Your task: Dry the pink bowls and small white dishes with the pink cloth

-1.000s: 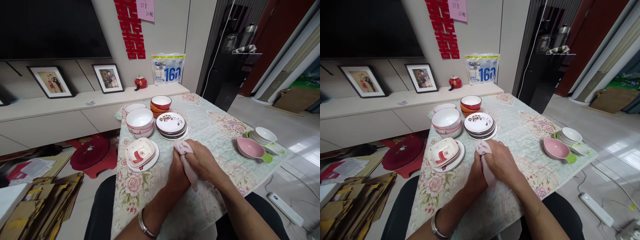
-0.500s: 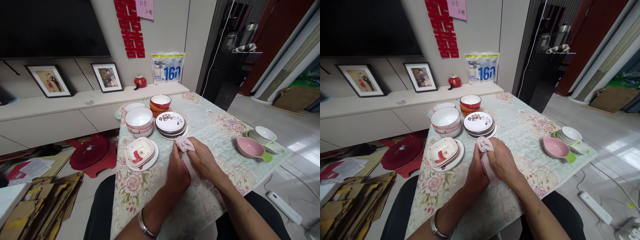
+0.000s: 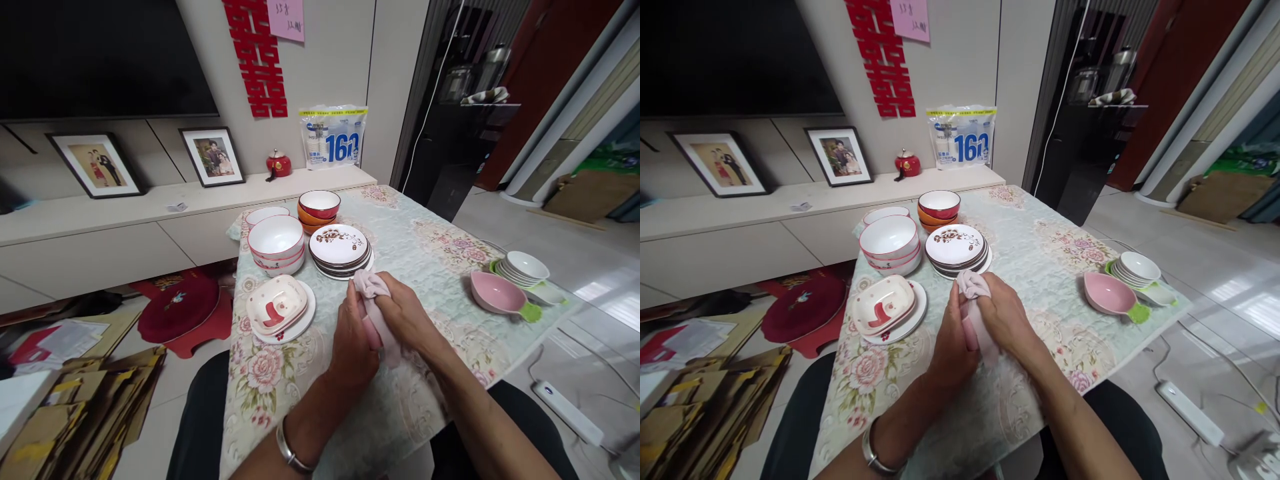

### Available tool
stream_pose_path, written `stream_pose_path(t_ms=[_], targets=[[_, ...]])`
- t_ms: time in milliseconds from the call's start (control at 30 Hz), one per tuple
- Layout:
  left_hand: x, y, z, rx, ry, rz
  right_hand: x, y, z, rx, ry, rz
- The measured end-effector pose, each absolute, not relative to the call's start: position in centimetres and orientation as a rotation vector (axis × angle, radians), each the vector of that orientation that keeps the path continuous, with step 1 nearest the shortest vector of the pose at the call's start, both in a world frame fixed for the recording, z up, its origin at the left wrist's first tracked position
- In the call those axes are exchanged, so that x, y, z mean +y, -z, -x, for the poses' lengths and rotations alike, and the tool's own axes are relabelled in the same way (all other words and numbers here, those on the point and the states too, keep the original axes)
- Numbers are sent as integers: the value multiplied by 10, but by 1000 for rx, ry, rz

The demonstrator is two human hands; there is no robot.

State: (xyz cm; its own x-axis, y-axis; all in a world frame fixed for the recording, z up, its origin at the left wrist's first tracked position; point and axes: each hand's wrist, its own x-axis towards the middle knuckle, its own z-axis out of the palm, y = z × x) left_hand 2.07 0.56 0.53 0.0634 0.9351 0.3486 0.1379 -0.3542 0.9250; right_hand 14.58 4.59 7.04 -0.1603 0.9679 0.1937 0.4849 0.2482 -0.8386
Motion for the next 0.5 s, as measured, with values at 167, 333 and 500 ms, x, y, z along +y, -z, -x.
stream_pose_path(t_ms=[167,333,500], targets=[[5,-5,-20,1108,-1430,-1559,47,-71,-144,-1702,-892,1312],[6,0,-21,1102,-1474,-1743,62,-59,-151,-1308,-1329,1290],[6,-8,-23,1022,-1386,-1422,67,-50,-148,-1085,-1468,1125]])
